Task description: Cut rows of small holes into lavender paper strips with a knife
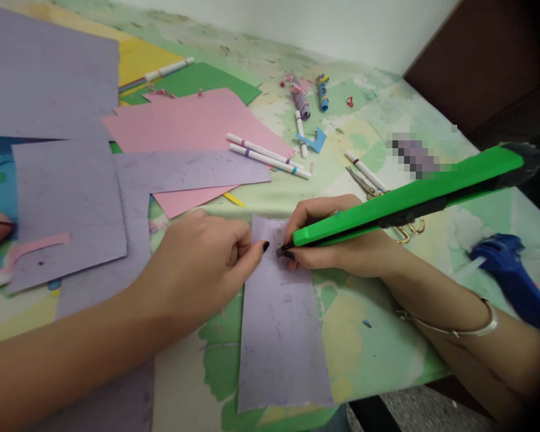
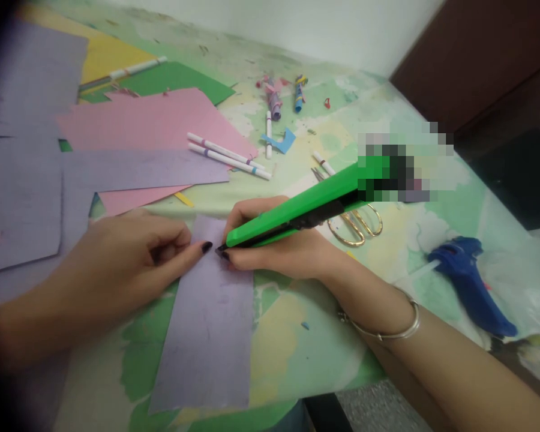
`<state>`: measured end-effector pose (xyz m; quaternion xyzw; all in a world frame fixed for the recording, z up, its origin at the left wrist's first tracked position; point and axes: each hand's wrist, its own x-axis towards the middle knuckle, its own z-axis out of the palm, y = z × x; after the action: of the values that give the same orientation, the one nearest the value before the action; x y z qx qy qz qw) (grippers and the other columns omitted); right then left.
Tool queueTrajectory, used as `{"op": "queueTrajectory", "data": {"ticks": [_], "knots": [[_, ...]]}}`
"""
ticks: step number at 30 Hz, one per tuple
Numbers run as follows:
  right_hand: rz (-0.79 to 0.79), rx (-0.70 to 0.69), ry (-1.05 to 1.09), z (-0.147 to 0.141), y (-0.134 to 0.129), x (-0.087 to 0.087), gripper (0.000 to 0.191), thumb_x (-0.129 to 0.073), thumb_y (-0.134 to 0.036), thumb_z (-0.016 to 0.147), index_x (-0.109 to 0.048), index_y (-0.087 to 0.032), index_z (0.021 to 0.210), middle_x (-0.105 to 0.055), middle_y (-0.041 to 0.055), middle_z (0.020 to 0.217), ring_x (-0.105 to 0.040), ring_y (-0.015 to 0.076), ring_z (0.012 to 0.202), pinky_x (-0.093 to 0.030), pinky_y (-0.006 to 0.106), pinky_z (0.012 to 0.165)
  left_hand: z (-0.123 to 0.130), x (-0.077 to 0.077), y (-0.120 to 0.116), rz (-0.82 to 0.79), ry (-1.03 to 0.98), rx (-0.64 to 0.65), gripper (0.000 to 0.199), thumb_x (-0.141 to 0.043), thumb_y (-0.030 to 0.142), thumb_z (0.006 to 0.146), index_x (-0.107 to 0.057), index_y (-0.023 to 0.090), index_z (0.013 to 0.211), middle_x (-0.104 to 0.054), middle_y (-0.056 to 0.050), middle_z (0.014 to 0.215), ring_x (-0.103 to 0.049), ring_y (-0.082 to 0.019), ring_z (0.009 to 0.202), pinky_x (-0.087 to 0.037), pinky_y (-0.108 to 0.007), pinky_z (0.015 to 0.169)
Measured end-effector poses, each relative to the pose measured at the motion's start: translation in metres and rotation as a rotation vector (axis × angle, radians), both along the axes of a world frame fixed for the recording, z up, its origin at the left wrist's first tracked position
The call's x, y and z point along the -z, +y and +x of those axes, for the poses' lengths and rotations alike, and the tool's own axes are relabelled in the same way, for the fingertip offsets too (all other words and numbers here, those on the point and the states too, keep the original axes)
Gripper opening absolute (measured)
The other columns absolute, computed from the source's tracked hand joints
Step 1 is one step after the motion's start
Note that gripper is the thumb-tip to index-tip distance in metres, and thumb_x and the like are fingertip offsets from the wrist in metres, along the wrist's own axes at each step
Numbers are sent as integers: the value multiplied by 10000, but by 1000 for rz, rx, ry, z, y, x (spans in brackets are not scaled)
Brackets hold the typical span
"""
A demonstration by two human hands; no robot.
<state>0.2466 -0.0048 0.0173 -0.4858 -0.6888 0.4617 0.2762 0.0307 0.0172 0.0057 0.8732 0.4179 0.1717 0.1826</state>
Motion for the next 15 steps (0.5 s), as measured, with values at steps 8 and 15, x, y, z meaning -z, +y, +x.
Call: {"op": "queueTrajectory", "data": {"ticks": [8,15], "knots": [[27,1,-10,1,-1,4,97,-726,-133,713,-692,-184,789,-715,-16,749,-657,121,683,-515,195,578,-4,4,-1,17,-13,16,364,-464,310,842,-344,234,507,-420,35,431,-383,-144,468,-248,-321,551],[32,17,-33,0,-1,3,96,-724,-130,696,-683,-185,763,-710,-21,734,-646,117,671,-506,192,560,-3,6,-2,34,-29,38,376,-457,308,858,-322,233,515,-397,43,438,-373,-140,463,-244,-321,553]]}}
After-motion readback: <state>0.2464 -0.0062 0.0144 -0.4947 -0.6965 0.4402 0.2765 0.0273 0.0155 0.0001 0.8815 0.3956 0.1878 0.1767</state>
